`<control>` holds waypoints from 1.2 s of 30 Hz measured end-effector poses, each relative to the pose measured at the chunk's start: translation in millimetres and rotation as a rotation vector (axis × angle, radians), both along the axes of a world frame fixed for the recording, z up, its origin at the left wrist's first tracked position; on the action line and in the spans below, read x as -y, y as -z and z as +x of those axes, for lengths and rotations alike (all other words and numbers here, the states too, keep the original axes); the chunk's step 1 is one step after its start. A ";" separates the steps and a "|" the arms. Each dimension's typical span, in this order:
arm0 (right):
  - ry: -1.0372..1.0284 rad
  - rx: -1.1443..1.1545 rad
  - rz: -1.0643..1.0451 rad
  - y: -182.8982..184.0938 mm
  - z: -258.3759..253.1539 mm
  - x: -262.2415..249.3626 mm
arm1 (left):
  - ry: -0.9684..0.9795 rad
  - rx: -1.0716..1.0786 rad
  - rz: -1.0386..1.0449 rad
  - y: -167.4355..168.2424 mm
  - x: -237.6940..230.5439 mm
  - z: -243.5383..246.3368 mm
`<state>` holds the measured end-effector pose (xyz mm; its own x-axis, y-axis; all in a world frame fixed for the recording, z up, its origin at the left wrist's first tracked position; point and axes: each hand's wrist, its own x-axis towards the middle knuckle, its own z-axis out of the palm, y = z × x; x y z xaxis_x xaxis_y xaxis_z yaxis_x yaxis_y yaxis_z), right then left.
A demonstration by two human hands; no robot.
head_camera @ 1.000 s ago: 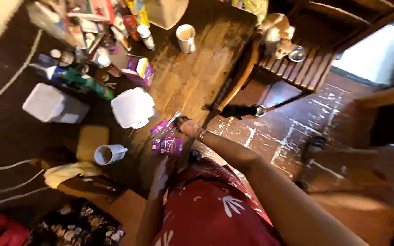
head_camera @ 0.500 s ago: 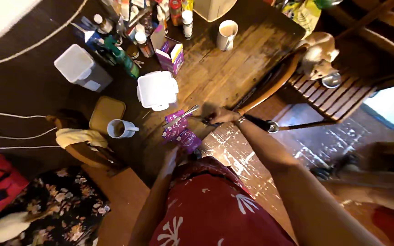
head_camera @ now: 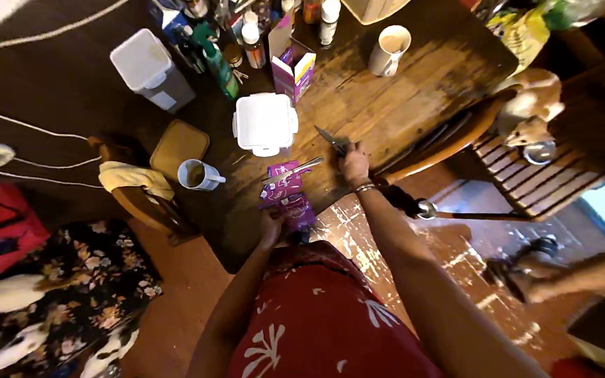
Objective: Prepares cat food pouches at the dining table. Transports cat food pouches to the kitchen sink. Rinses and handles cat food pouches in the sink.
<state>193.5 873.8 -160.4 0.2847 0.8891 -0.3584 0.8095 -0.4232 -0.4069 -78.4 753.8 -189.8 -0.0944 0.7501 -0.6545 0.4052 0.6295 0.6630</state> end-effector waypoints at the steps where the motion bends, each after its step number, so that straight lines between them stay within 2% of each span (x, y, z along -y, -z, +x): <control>1: -0.090 0.021 0.037 -4.1 -13.9 4.5 | -0.005 0.043 0.002 -1.6 0.0 -2.4; 4: -0.487 -0.013 0.095 3.4 -47.4 10.8 | -0.169 0.195 -0.041 -5.0 0.1 -7.4; 6: -0.665 -0.004 0.099 20.2 -60.1 4.6 | -0.333 0.293 -0.059 -2.6 -2.5 -5.2; 9: -0.764 0.002 0.094 30.1 -69.0 -2.7 | -0.443 0.312 -0.079 -3.8 -6.0 2.7; 13: -0.867 0.069 0.038 28.5 -70.7 -10.3 | -0.476 0.268 -0.093 -11.3 -3.6 7.9; 18: -0.777 -0.043 -0.154 21.4 -69.2 -8.7 | -0.538 0.225 -0.095 -28.8 -8.1 20.0; 21: -0.700 -0.172 -0.181 28.4 -71.9 -9.3 | -0.545 0.202 0.002 -28.4 -19.2 24.2; 24: -0.642 -0.232 -0.119 9.1 -74.2 -4.6 | -0.529 0.141 0.048 -15.8 -27.1 21.2; 28: -0.729 -0.139 0.041 20.9 -69.0 -18.2 | -0.516 0.084 0.051 -6.0 -25.7 20.5; 31: -0.792 -0.144 -0.012 39.4 -69.0 -29.1 | -0.491 0.011 0.058 -1.5 -29.9 22.6; 36: -0.746 -0.363 -0.126 26.3 -80.5 -5.9 | -0.468 0.041 0.088 -11.8 -42.1 25.0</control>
